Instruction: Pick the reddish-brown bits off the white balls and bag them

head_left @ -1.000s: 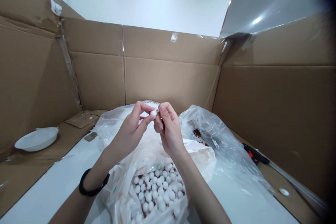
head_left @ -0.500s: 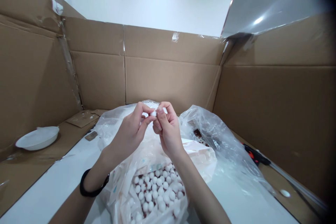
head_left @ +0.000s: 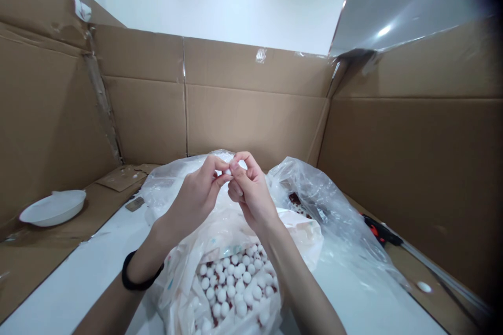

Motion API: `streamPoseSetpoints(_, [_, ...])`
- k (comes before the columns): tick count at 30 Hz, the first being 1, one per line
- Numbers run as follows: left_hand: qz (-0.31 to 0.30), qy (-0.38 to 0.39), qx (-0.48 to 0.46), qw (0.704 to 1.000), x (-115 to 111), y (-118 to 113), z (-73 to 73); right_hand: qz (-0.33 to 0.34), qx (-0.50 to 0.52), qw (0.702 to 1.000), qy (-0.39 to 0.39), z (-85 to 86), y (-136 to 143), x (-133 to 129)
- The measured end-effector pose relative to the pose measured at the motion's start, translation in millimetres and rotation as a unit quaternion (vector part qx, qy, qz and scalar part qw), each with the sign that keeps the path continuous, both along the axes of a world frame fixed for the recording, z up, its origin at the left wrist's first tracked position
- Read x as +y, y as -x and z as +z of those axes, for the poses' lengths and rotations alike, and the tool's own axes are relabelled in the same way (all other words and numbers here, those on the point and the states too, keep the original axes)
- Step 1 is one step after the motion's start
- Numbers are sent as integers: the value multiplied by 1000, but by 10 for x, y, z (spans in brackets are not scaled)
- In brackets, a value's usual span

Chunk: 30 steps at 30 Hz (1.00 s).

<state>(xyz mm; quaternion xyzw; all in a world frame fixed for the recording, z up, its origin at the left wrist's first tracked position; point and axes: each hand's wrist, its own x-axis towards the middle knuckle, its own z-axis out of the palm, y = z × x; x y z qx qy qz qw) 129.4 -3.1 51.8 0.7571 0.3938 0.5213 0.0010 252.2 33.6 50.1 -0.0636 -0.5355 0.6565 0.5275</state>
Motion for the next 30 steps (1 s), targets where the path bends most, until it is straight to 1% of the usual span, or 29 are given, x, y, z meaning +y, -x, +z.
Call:
streamPoseSetpoints(3, [4, 9, -23, 1000, 19, -16, -5, 61, -8, 997, 49, 39, -45, 32])
streamPoseSetpoints(5, [14, 9, -34, 999, 21, -31, 3, 97, 20, 991, 90, 56, -72, 67])
streamPoseSetpoints(7, [13, 2, -25, 1000, 9, -40, 22, 119, 68, 979, 152, 61, -101, 129])
streamPoseSetpoints(8, [9, -3, -15, 1000, -3, -41, 36, 121, 96, 969, 195, 58, -117, 174])
streamPoseSetpoints(10, [2, -4, 7, 1000, -43, -39, 71, 102, 145, 942, 284, 35, -153, 288])
streamPoseSetpoints(12, [0, 26, 37, 999, -100, -39, 107, 66, 173, 920, 346, -8, -187, 421])
streamPoseSetpoints(14, [-8, 89, 88, 992, -160, -44, 136, 46, 175, 910, 373, -63, -216, 543])
streamPoseSetpoints(16, [-40, 154, 146, 976, -206, -55, 148, 35, 177, 905, 385, -114, -237, 624])
streamPoseSetpoints(17, [-62, 174, 168, 968, -218, -62, 146, 32, 180, 903, 388, -132, -244, 644])
streamPoseSetpoints(19, [-101, 188, 185, 959, -222, -77, 130, 31, 187, 902, 387, -149, -248, 650])
streamPoseSetpoints(21, [-107, 192, 175, 960, -202, -89, 106, 35, 189, 904, 381, -145, -245, 629])
streamPoseSetpoints(23, [-85, 201, 135, 966, -162, -90, 83, 40, 187, 909, 371, -132, -240, 605])
streamPoseSetpoints(24, [-72, 207, 99, 971, -135, -85, 73, 42, 186, 912, 364, -125, -238, 597])
streamPoseSetpoints(26, [-72, 223, -10, 972, -61, -61, 57, 48, 183, 919, 347, -112, -235, 588])
streamPoseSetpoints(27, [-90, 238, -78, 964, -15, -42, 52, 51, 181, 922, 340, -106, -232, 587])
streamPoseSetpoints(28, [-119, 259, -147, 947, 35, -18, 48, 53, 179, 924, 334, -101, -229, 586])
streamPoseSetpoints(29, [-154, 286, -217, 921, 86, 8, 45, 56, 176, 926, 330, -96, -223, 585])
streamPoseSetpoints(30, [-190, 315, -276, 888, 135, 36, 43, 58, 175, 927, 327, -91, -215, 583])
